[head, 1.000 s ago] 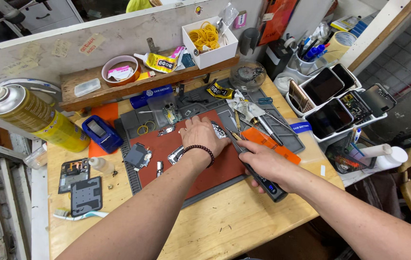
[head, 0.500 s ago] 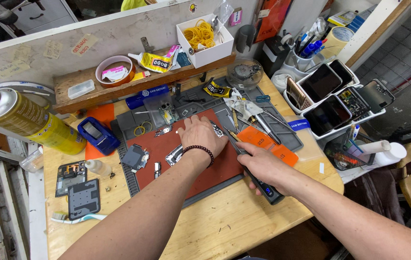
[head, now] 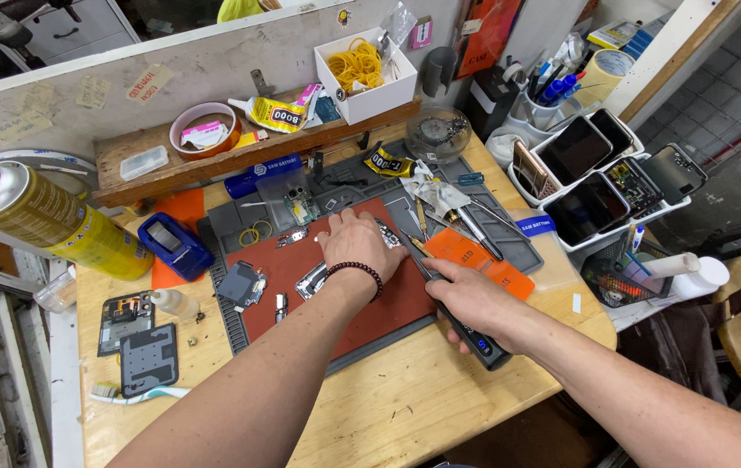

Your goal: The person uses a precision screwdriver to remove screws from a disassembled mobile phone and its back cover. They then use a toothbrush to clean the back cover and a heat gun to apply heat to the phone's internal components. Finally, they use tweezers to handle small parts and a circuit board.

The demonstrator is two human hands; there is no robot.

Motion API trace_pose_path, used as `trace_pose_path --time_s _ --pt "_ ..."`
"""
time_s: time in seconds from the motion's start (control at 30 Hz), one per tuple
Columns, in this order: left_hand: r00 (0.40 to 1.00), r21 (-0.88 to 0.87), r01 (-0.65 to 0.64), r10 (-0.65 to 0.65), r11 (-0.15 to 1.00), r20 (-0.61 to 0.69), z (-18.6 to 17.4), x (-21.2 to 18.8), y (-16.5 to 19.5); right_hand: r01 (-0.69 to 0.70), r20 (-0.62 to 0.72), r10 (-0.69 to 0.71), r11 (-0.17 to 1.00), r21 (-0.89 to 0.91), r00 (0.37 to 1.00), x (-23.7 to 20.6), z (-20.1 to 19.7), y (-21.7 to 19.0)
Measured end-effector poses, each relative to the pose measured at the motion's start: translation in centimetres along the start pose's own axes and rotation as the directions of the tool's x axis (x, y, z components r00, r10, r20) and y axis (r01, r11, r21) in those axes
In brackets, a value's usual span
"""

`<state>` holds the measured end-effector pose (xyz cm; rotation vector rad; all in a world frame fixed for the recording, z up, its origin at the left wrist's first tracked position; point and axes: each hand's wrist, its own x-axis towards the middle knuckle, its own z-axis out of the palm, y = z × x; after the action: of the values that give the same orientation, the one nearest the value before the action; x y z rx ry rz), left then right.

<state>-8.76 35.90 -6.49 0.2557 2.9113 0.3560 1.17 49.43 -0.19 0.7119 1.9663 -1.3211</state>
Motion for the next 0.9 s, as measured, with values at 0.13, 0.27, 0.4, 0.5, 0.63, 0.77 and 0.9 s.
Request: trace_pose_path --time_s 0.13,0.27,0.4,0.5,0.63,0.77,0.9 --pt "1.000 0.001 0.003 -0.003 1.000 -0.007 -0.01 0.02 0.08 -0.004 -0.005 0.004 1.000 0.003 1.000 -0.04 0.08 -0.01" --pt "1.000 0.008 0.015 -0.015 1.000 0.017 -0.11 0.05 0.20 -0.006 0.002 0.006 1.000 0.023 1.000 0.05 0.04 -0.02" --pt "1.000 0.004 0.010 -0.010 1.000 0.008 -0.13 -0.03 0.20 -0.017 0.001 0.017 1.000 0.010 1.000 0.22 0.19 -0.05" --pt "1.000 0.003 0.010 -0.010 1.000 -0.006 -0.14 -0.02 0.19 0.000 -0.007 0.000 1.000 0.021 1.000 0.26 0.40 0.04" --pt "1.000 0.001 0.018 -0.018 1.000 0.006 -0.25 0.09 0.18 -0.001 -0.011 0.001 1.000 0.010 1.000 0.27 0.30 0.06" --pt "1.000 0.002 0.021 -0.021 1.000 0.009 -0.31 0.13 0.24 -0.013 0.000 0.013 0.999 0.030 1.000 0.22 0.22 -0.04" --pt "1.000 0.008 0.023 -0.023 1.000 0.009 -0.26 -0.01 0.29 -0.017 -0.010 0.017 1.000 0.021 1.000 0.10 0.40 -0.05"
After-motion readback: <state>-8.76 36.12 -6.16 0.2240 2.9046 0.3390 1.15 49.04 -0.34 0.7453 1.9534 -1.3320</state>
